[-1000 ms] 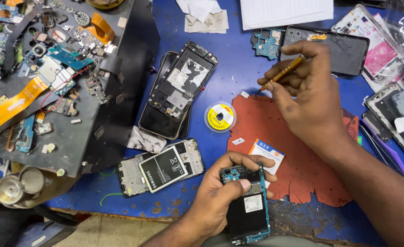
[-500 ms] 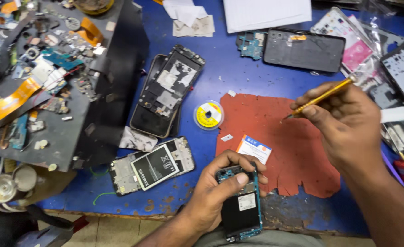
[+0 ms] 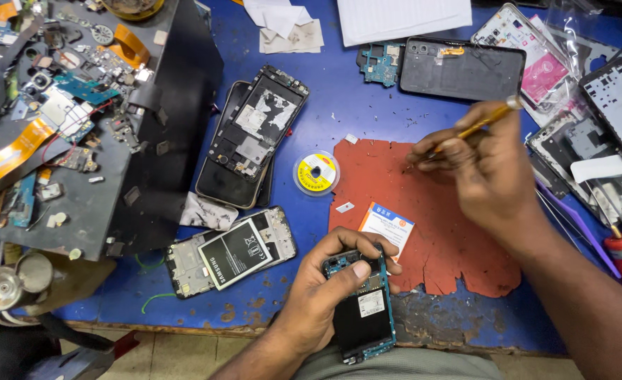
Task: The person disassembles a smartphone, removes the back cover, and uses a screwdriver to manipulate internal components. They then reassemble the device by placing the back cover and pressing it into place.
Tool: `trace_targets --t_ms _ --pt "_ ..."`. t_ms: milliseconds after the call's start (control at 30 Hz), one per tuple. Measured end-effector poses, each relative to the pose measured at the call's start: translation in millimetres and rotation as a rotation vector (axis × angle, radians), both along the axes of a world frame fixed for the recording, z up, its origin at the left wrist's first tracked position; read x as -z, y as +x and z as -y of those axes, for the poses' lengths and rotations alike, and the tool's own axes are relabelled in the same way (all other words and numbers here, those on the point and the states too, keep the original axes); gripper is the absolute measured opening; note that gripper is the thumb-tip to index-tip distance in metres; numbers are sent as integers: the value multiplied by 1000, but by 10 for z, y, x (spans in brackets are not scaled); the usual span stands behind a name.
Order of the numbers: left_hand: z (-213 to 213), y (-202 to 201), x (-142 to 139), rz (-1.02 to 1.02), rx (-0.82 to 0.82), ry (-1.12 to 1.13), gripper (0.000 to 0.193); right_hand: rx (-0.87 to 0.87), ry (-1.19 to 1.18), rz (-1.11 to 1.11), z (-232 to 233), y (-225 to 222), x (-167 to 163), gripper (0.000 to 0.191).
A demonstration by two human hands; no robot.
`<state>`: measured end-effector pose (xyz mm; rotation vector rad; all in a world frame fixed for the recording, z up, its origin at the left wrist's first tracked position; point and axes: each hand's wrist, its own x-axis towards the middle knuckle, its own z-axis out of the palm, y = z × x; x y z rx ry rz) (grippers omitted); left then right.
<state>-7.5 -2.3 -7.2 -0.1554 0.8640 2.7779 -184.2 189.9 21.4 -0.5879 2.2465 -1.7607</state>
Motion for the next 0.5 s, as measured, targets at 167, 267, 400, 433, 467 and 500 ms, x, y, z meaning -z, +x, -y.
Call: trace_targets --t_ms 167,267,400,433,467,500 --pt "25 14 -8 17 31 14 17 106 15 -132 -242 56 -94 25" --pt "22 17 -7 6 32 7 16 155 11 -142 -316 109 -30 27" --pt "23 17 -13 24 31 1 15 125 -8 -178 -296 153 90 49" --pt "28 14 -12 21 31 3 15 121 -13 -183 -277 157 111 53" --pt "28 20 -14 22 29 3 14 117 -10 -181 -260 165 128 55" --pt "26 18 -12 21 28 4 14 113 -8 -179 -238 173 139 57"
